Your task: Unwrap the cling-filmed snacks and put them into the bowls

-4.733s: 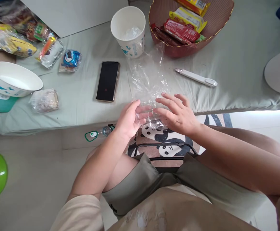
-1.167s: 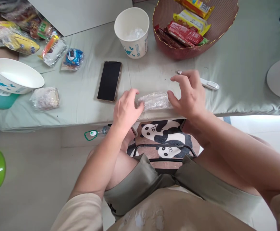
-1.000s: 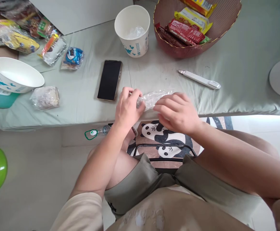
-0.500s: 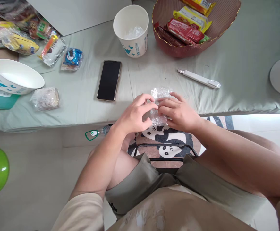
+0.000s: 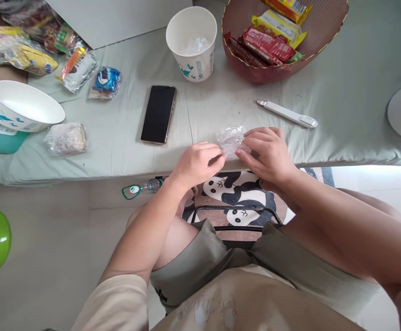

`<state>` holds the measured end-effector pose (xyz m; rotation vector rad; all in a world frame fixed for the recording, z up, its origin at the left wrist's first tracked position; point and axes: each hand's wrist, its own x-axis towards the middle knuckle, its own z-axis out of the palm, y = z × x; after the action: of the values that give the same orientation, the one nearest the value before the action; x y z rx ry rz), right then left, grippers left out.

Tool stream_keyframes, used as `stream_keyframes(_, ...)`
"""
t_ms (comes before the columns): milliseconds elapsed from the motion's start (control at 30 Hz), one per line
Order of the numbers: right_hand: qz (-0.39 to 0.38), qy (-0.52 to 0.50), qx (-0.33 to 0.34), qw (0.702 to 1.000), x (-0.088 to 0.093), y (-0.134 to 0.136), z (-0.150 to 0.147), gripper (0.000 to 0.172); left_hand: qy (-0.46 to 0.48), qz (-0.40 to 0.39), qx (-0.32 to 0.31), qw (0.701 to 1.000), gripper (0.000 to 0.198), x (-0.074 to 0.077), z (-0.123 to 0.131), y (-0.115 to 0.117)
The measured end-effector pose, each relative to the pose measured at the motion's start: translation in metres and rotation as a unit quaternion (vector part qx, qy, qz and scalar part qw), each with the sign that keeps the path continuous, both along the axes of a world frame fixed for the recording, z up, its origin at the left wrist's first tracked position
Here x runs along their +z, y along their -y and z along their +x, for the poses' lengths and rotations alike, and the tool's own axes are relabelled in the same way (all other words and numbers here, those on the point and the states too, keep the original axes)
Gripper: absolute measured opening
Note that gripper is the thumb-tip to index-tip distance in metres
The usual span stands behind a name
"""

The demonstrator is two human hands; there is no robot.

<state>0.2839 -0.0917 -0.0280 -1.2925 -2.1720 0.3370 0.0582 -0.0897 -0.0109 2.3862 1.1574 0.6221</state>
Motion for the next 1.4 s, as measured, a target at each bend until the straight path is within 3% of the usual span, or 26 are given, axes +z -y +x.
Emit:
stream_keyframes(67, -0.022, -0.004, -0.031, 0.999, -0.002, -0.007, -0.003, 0.025, -0.003, -0.017, 0.038, 0.999, 0.032, -0.001, 0.004, 0.003)
stream_keyframes(167, -0.028, -0.003, -0.065, 0.998, -0.007, -0.019, -0.009, 0.021, 0.022, -0.050, 0.110, 0.992, 0.013, -0.004, 0.011, 0.006)
stream_keyframes(267, -0.014, 0.007, -0.087, 0.996, -0.007, -0.026, -0.013, 0.023, 0.049, -0.088, 0.158, 0.982, 0.047, -0.005, 0.018, 0.005)
stream_keyframes(333, 0.019, 0.016, -0.096, 0.995, -0.003, -0.025, -0.014, 0.027, 0.056, -0.095, 0.181, 0.977, 0.040, -0.005, 0.021, 0.002)
stream_keyframes(400, 0.056, 0.040, -0.066, 0.995, 0.002, -0.021, -0.013, 0.029, 0.060, -0.088, 0.198, 0.974, 0.025, -0.005, 0.022, -0.001)
stream_keyframes(467, 0.079, 0.074, 0.012, 0.994, 0.005, -0.014, -0.011, 0.027, 0.052, -0.069, 0.212, 0.973, 0.014, -0.004, 0.021, -0.002)
stream_keyframes(567, 0.081, 0.111, 0.113, 0.984, 0.002, -0.007, -0.008, 0.024, -0.002, -0.028, 0.250, 0.968, 0.010, -0.003, 0.021, -0.002)
stream_keyframes(667, 0.061, 0.130, 0.143, 0.979, -0.003, -0.007, -0.006, 0.032, -0.064, -0.013, 0.293, 0.954, 0.011, 0.000, 0.022, 0.000)
stream_keyframes(733, 0.054, 0.142, 0.151, 0.977, -0.005, -0.008, -0.007, 0.043, -0.068, 0.007, 0.255, 0.965, 0.008, 0.003, 0.019, -0.001)
stream_keyframes(800, 0.053, 0.158, 0.166, 0.972, -0.003, -0.007, -0.008, 0.052, -0.035, 0.047, 0.157, 0.986, 0.005, 0.007, 0.011, -0.005)
stream_keyframes(867, 0.054, 0.176, 0.185, 0.965, -0.001, -0.002, -0.010, 0.045, 0.022, 0.073, 0.087, 0.993, 0.009, 0.010, -0.001, -0.011)
stream_keyframes(933, 0.053, 0.181, 0.203, 0.961, 0.002, 0.006, -0.013, 0.025, 0.084, 0.070, 0.102, 0.989, 0.013, 0.013, -0.015, -0.017)
stream_keyframes(1000, 0.034, 0.139, 0.252, 0.957, 0.005, 0.012, -0.016, 0.015, 0.145, 0.040, 0.122, 0.981, 0.015, 0.016, -0.024, -0.020)
stream_keyframes(1033, 0.009, 0.094, 0.279, 0.956, 0.007, 0.014, -0.016, 0.014, 0.175, 0.010, 0.103, 0.979, 0.017, 0.018, -0.026, -0.019)
stream_keyframes(1100, -0.065, -0.031, 0.299, 0.951, 0.014, 0.014, -0.016, 0.012, 0.220, -0.093, 0.005, 0.971, 0.027, 0.022, -0.024, -0.015)
stream_keyframes(1167, -0.147, -0.135, 0.242, 0.949, 0.023, 0.010, -0.014, 0.015, 0.233, -0.209, -0.081, 0.947, 0.041, 0.026, -0.016, -0.010)
stream_keyframes(1200, -0.180, -0.164, 0.196, 0.950, 0.027, 0.007, -0.014, 0.016, 0.230, -0.246, -0.073, 0.939, 0.044, 0.027, -0.012, -0.007)
stream_keyframes(1300, -0.243, -0.214, 0.057, 0.944, 0.035, -0.003, -0.018, 0.023, 0.222, -0.303, 0.041, 0.926, 0.027, 0.028, -0.003, -0.006)
stream_keyframes(1400, -0.302, -0.306, 0.021, 0.902, 0.036, -0.008, -0.028, 0.037, 0.246, -0.320, 0.086, 0.911, 0.025, 0.030, -0.003, -0.012)
